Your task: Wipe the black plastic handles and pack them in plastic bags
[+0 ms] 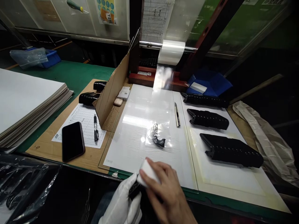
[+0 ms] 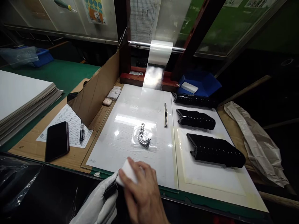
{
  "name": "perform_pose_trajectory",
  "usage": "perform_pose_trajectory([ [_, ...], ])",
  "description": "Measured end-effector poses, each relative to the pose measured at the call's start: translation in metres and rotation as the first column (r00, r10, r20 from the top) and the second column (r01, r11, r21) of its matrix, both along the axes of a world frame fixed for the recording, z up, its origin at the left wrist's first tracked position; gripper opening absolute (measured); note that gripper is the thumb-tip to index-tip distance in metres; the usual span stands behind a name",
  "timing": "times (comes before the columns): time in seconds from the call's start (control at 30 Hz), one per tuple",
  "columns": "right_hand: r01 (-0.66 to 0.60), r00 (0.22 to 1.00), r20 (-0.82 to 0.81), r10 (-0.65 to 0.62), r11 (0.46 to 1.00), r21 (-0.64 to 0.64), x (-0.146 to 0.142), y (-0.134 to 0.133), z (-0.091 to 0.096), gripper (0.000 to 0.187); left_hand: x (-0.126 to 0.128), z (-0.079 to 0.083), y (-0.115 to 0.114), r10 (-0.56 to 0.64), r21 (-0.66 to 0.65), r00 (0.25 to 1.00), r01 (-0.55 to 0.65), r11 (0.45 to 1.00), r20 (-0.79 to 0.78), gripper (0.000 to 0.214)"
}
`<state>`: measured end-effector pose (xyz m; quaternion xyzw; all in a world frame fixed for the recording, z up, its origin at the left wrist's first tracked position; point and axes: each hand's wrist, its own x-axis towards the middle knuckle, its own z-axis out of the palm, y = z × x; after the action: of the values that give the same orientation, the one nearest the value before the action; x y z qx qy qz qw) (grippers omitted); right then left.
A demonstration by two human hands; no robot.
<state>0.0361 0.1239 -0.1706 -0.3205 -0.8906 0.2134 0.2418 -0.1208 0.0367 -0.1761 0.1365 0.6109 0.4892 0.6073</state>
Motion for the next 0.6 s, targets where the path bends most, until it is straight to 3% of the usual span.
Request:
perform_pose_trajectory([
  [0.17, 0.061, 0.998, 0.021, -0.059, 0.996, -0.058, 0.001, 0.002, 0.001, 0.049, -0.004, -0.020, -0.010, -0.028, -0.032, 0.998, 0.030, 0.999, 0.057, 0.047],
  [0.27, -0.026, 1.000, 0.009, 0.026, 0.999, -0.038, 0.002, 0.003, 0.002, 0.051, -0.005, -0.033, -0.015, -0.004, -0.043, 0.998, 0.007, 0.999, 0.059, 0.053],
  [0.37, 0.053, 0.998, 0.023, -0.051, 0.993, -0.104, 0.004, 0.003, 0.002, 0.049, -0.005, -0.034, -0.015, 0.062, 0.002, 0.998, -0.062, 0.998, -0.033, 0.047],
  [0.47, -0.042, 0.999, -0.010, 0.041, 0.988, -0.147, 0.006, 0.003, 0.002, 0.048, -0.005, -0.026, -0.014, 0.134, 0.060, 0.982, -0.127, 0.990, -0.133, 0.045],
  [0.53, -0.055, 0.998, -0.034, 0.046, 0.946, -0.318, 0.010, 0.005, 0.007, 0.044, -0.006, -0.019, -0.015, 0.144, 0.071, 0.978, -0.135, 0.988, -0.153, 0.044],
  [0.57, -0.005, 0.999, -0.042, -0.017, 0.884, -0.468, 0.012, 0.008, 0.011, 0.040, -0.007, -0.015, -0.016, 0.147, 0.073, 0.976, -0.137, 0.988, -0.161, 0.043],
  [0.6, 0.049, 0.994, -0.041, -0.097, 0.775, -0.630, 0.015, 0.010, 0.016, 0.039, -0.007, -0.011, -0.016, 0.150, 0.077, 0.974, -0.139, 0.987, -0.169, 0.042],
])
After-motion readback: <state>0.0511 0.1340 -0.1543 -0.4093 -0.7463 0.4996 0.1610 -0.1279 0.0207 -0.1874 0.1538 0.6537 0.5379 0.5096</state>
